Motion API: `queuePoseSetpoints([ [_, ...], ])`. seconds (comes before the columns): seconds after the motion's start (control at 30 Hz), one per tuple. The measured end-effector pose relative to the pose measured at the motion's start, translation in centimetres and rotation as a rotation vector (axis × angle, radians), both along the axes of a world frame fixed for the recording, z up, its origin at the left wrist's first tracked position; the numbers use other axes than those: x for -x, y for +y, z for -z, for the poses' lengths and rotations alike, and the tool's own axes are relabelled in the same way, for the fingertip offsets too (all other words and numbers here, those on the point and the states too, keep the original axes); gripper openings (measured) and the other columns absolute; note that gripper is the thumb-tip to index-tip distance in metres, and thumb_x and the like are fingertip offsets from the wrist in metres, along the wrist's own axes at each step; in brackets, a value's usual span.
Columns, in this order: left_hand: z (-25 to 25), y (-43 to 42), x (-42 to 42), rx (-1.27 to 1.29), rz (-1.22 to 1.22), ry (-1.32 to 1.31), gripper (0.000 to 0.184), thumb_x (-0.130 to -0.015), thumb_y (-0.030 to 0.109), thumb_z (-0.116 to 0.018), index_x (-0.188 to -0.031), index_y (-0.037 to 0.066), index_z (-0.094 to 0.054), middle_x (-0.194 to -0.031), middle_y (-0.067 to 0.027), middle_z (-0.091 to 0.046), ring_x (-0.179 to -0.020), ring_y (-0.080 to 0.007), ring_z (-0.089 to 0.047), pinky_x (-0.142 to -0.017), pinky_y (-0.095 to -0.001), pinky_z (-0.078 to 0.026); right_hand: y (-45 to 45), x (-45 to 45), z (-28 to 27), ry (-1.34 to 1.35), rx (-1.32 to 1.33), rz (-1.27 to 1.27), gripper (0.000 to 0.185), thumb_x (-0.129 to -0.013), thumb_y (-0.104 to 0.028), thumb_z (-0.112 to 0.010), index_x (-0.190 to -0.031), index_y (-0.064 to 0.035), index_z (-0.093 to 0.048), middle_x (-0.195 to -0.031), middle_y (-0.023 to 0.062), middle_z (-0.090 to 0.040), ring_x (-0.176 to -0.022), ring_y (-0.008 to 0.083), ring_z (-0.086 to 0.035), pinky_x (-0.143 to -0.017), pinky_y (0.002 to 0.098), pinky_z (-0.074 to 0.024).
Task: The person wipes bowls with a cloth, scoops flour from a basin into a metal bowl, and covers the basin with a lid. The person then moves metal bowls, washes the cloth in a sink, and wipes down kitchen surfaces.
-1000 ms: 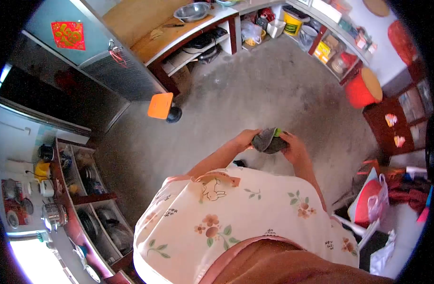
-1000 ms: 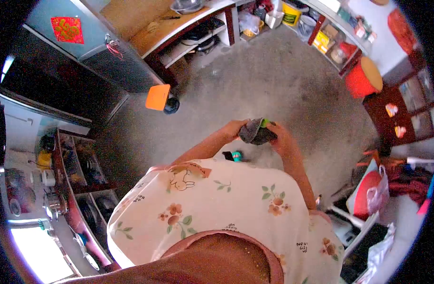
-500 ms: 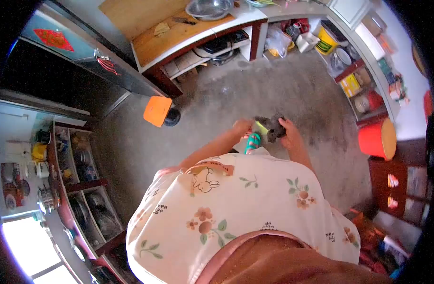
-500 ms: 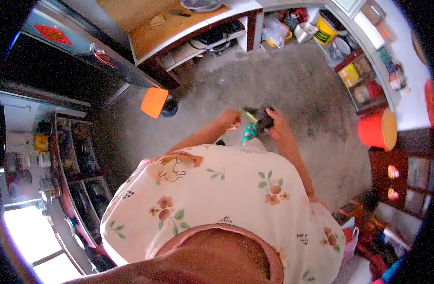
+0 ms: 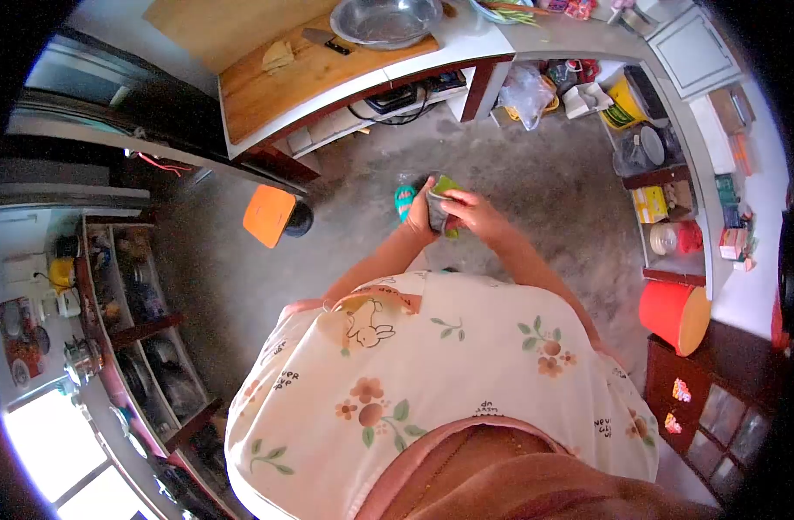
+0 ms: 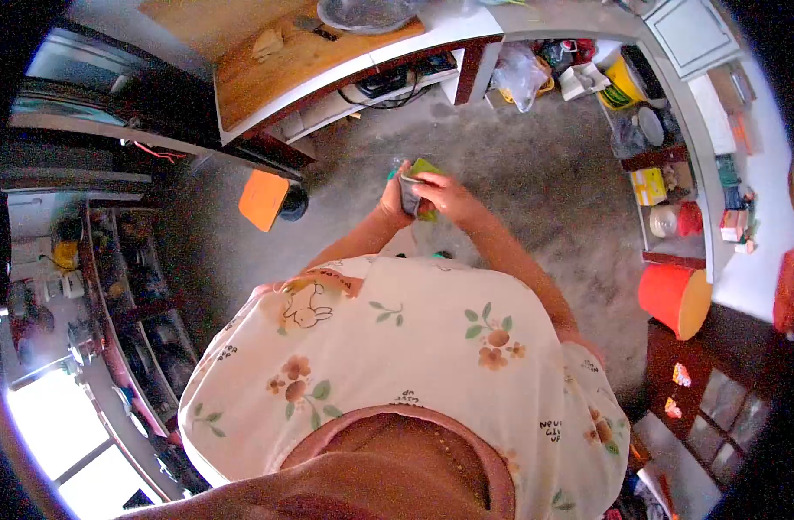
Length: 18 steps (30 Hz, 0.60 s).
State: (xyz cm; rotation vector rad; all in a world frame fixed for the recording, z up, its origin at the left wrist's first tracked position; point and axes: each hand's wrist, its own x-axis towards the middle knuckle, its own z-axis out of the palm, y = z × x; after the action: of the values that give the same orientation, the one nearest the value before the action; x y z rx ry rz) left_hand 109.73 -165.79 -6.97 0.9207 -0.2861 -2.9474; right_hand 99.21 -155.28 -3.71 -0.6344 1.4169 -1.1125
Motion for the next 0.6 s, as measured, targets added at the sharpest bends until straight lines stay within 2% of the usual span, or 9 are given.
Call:
queuePoseSetpoints([
  [0.07, 2.2, -3.7, 2.1, -0.003, 0.016, 0.091, 0.047, -0.092, 0.050, -0.041, -0.098, 0.008, -0.061, -0.083, -0.0089, -0.065, -0.070, -0.0250, -0.064, -0.061, -0.0378, -0.054, -3.4, 2.5, 0.3, -0.021, -0.026, 0.012, 0.037, -0.092, -0.030, -0.053, -0.119, -0.0038, -0.055, -0.095, 0.0041, -0.062, -0.081, 0.0109, -0.060, -0.069, 0.0239, -0.0487],
  [0.2, 5.4, -12.0, 5.0, -0.039, -0.105, 0.040, 0.044, -0.091, 0.048, -0.044, -0.099, 0.007, -0.061, -0.084, -0.0089, -0.065, -0.070, -0.0248, -0.063, -0.059, -0.0374, -0.054, -12.1, 10.3, -1.3, -0.014, -0.058, 0.082, 0.033, -0.093, -0.032, -0.051, -0.111, -0.0053, -0.059, -0.098, 0.0063, -0.064, -0.087, 0.0136, -0.061, -0.073, 0.0265, -0.0498],
  [0.27, 4.5, -15.9, 5.2, -0.051, -0.113, 0.042, 0.041, -0.091, 0.044, -0.047, -0.101, 0.006, -0.060, -0.085, -0.0092, -0.065, -0.071, -0.0249, -0.063, -0.057, -0.0374, -0.054, -17.4, 14.5, -1.6, 0.086, -0.014, 0.151, 0.030, -0.091, -0.031, -0.054, -0.106, -0.0052, -0.059, -0.097, 0.0064, -0.065, -0.086, 0.0158, -0.062, -0.074, 0.0287, -0.0504],
  [0.33, 3.4, -19.6, 5.3, -0.049, -0.161, 0.038, 0.038, -0.091, 0.040, -0.049, -0.105, 0.006, -0.058, -0.088, -0.0097, -0.065, -0.072, -0.0253, -0.063, -0.058, -0.0382, -0.054, -23.9, 18.5, -0.9, 0.040, -0.046, 0.196, 0.029, -0.090, -0.030, -0.056, -0.105, -0.0055, -0.059, -0.097, 0.0066, -0.065, -0.086, 0.0163, -0.063, -0.073, 0.0299, -0.0507],
  [0.43, 4.6, -23.2, 4.0, -0.031, -0.250, -0.024, 0.038, -0.089, 0.038, -0.054, -0.108, 0.005, -0.057, -0.089, -0.0100, -0.064, -0.076, -0.0250, -0.063, -0.064, -0.0391, -0.054, -32.7, 23.3, 1.8, 0.006, -0.052, 0.313, 0.029, -0.088, -0.028, -0.059, -0.105, -0.0044, -0.057, -0.093, 0.0088, -0.064, -0.084, 0.0188, -0.064, -0.072, 0.0324, -0.0526],
  [0.53, 4.5, -25.4, 3.0, -0.093, -0.415, -0.119, 0.033, -0.090, 0.035, -0.051, -0.105, 0.007, -0.058, -0.090, -0.0078, -0.065, -0.078, -0.0226, -0.063, -0.063, -0.0375, -0.052, -40.4, 27.3, 6.0, -0.079, -0.093, 0.457, 0.033, -0.087, -0.030, -0.061, -0.105, -0.0030, -0.053, -0.087, 0.0108, -0.061, -0.083, 0.0221, -0.064, -0.073, 0.0339, -0.0546],
  [0.6, 4.1, -26.0, 1.4, -0.050, -0.443, -0.075, 0.036, -0.090, 0.036, -0.050, -0.108, 0.005, -0.058, -0.095, -0.0098, -0.065, -0.082, -0.0253, -0.063, -0.068, -0.0387, -0.052, -43.9, 30.1, 9.8, -0.163, -0.149, 0.523, 0.039, -0.084, -0.030, -0.065, -0.107, -0.0025, -0.049, -0.093, 0.0139, -0.055, -0.080, 0.0267, -0.062, -0.073, 0.0374, -0.0555],
])
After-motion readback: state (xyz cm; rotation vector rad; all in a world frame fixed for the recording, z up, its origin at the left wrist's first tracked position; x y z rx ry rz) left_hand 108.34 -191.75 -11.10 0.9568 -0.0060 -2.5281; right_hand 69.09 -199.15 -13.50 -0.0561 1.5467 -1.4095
